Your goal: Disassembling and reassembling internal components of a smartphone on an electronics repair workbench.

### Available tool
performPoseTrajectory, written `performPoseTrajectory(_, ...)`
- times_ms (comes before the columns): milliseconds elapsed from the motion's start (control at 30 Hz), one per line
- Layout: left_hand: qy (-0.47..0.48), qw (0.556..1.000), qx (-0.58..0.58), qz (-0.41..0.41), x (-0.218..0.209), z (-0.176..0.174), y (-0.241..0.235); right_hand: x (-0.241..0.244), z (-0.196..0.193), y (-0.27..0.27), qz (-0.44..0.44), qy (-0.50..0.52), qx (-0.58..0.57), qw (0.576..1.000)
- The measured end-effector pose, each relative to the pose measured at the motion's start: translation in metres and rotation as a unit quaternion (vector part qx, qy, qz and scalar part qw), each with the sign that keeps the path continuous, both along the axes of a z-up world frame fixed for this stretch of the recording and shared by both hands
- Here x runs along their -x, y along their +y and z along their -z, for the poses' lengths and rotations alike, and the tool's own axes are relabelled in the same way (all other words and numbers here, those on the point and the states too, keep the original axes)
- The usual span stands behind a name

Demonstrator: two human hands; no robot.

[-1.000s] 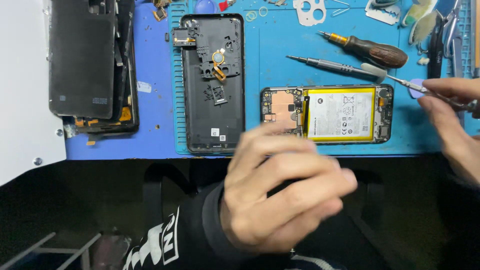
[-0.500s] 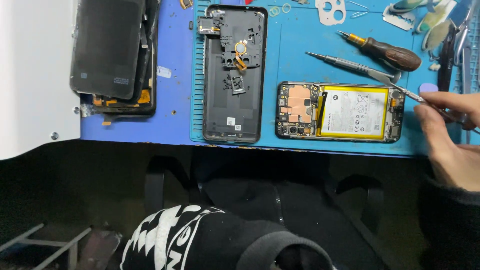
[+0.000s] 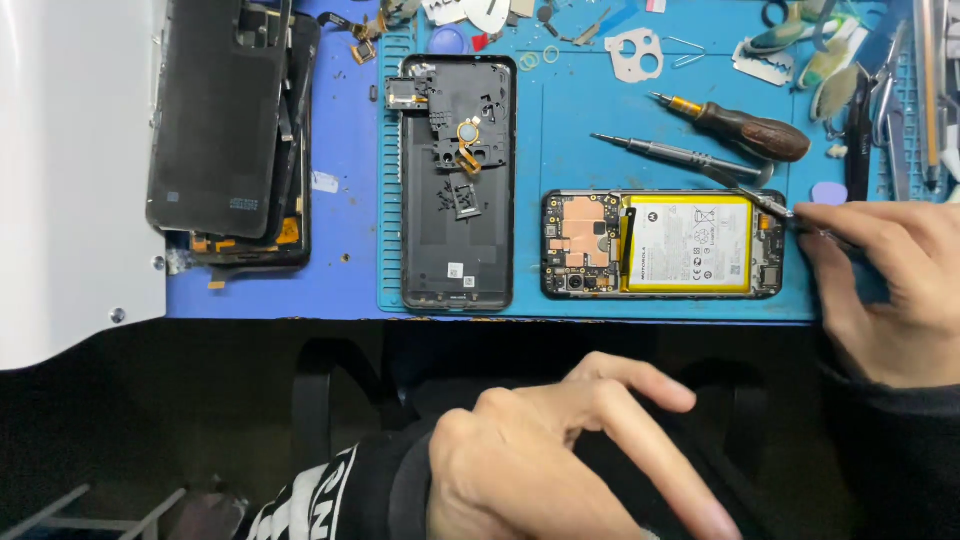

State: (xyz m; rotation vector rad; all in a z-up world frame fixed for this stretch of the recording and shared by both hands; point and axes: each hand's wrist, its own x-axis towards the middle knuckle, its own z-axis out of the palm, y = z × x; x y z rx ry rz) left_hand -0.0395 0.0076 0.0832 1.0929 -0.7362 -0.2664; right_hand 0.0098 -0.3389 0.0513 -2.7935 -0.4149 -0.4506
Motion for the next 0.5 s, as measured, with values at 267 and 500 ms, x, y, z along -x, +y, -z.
performPoseTrajectory(267, 0.119, 0.980, -0.107, 0.121, -0.006, 0.035, 0.005, -0.011, -0.019, -0.012, -0.031, 0.023, 0.084, 0.996)
performPoseTrajectory(500, 0.075, 0.984, -0.126, 0.100, -0.016, 0.055, -0.009, -0.028, -0.052, 0.013, -0.038, 0.039, 0.098, 0.994)
